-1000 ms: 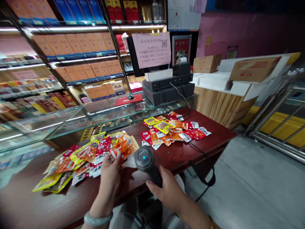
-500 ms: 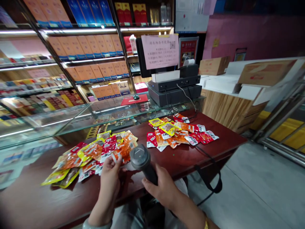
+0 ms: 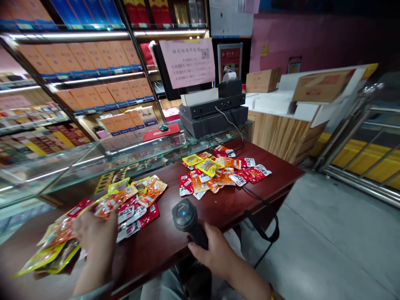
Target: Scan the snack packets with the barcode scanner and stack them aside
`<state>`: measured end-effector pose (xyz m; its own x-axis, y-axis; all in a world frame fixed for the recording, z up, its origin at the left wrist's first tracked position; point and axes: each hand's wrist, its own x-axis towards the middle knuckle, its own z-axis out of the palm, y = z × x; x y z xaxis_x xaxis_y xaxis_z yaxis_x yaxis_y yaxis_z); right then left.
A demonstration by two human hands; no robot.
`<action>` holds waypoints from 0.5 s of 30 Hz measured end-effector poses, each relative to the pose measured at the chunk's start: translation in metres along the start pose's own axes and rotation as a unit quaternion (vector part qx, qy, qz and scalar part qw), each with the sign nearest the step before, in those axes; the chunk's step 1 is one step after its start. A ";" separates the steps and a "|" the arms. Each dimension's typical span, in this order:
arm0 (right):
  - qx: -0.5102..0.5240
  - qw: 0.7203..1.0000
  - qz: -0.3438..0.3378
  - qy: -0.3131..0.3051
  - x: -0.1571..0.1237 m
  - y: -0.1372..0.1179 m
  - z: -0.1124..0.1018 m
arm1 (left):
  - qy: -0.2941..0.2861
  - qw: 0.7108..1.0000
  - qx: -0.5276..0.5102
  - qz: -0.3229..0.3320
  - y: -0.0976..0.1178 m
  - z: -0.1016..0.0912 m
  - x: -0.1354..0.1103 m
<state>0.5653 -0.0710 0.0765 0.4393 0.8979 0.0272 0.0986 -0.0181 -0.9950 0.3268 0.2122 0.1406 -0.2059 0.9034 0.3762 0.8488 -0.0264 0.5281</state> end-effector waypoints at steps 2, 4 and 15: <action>-0.005 1.000 0.001 0.010 0.001 0.002 -0.004 | -0.088 0.991 -0.016 0.097 0.024 0.014 -0.022; -0.010 1.000 0.005 0.020 0.001 0.004 -0.008 | -0.188 0.963 -0.019 0.194 0.055 0.029 -0.046; -0.011 0.997 0.029 0.076 -0.008 0.016 -0.030 | -0.350 0.907 0.058 0.227 0.145 0.086 -0.075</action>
<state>0.5897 -0.0918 0.0634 0.5746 0.8183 -0.0145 0.0875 -0.0791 -0.9930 0.5069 0.1776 0.1237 0.5025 0.8623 -0.0622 0.8227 -0.4548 0.3411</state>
